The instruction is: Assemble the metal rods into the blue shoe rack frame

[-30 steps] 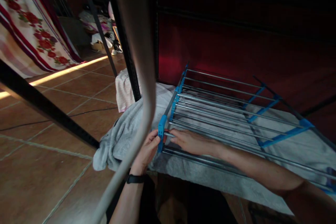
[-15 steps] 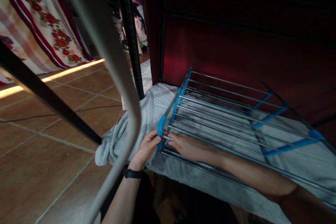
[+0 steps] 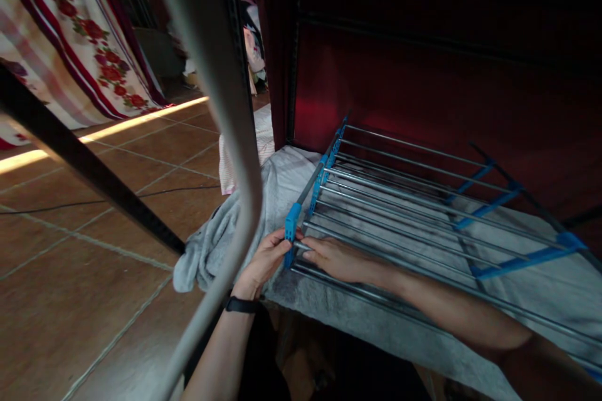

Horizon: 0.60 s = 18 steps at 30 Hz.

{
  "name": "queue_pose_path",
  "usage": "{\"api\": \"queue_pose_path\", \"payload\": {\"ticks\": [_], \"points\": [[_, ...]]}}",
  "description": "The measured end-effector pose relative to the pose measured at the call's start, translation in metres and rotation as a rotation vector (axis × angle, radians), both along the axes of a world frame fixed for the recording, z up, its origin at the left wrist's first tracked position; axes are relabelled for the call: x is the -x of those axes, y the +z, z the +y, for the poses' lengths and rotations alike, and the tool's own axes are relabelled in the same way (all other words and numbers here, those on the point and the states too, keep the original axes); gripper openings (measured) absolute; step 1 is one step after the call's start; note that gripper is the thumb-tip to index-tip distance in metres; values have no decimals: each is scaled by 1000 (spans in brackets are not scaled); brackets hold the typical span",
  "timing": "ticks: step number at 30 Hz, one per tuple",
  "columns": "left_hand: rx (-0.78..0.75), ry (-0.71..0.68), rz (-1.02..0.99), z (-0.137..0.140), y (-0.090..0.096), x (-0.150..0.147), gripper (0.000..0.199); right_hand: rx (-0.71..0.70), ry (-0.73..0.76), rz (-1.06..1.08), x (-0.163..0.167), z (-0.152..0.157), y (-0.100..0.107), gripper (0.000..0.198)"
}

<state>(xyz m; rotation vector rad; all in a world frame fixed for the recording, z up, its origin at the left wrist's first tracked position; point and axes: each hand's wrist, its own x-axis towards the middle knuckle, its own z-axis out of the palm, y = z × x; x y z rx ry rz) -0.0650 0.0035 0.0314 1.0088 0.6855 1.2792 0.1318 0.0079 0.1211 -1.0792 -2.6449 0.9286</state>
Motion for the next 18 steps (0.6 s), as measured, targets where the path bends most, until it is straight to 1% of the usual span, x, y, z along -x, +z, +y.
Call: {"api": "queue_pose_path", "payload": {"ticks": [7,13,18], "points": [[5,-2,-17,1,-1,-3,39,16,-23,-14,1,3,-5,38],[3,18,-2,1,-2,-2,39,33,-20,-9,3,6,-4,34],[15,6,5,2,-3,-2,37,40,-25,-17,4,7,-4,30]]}}
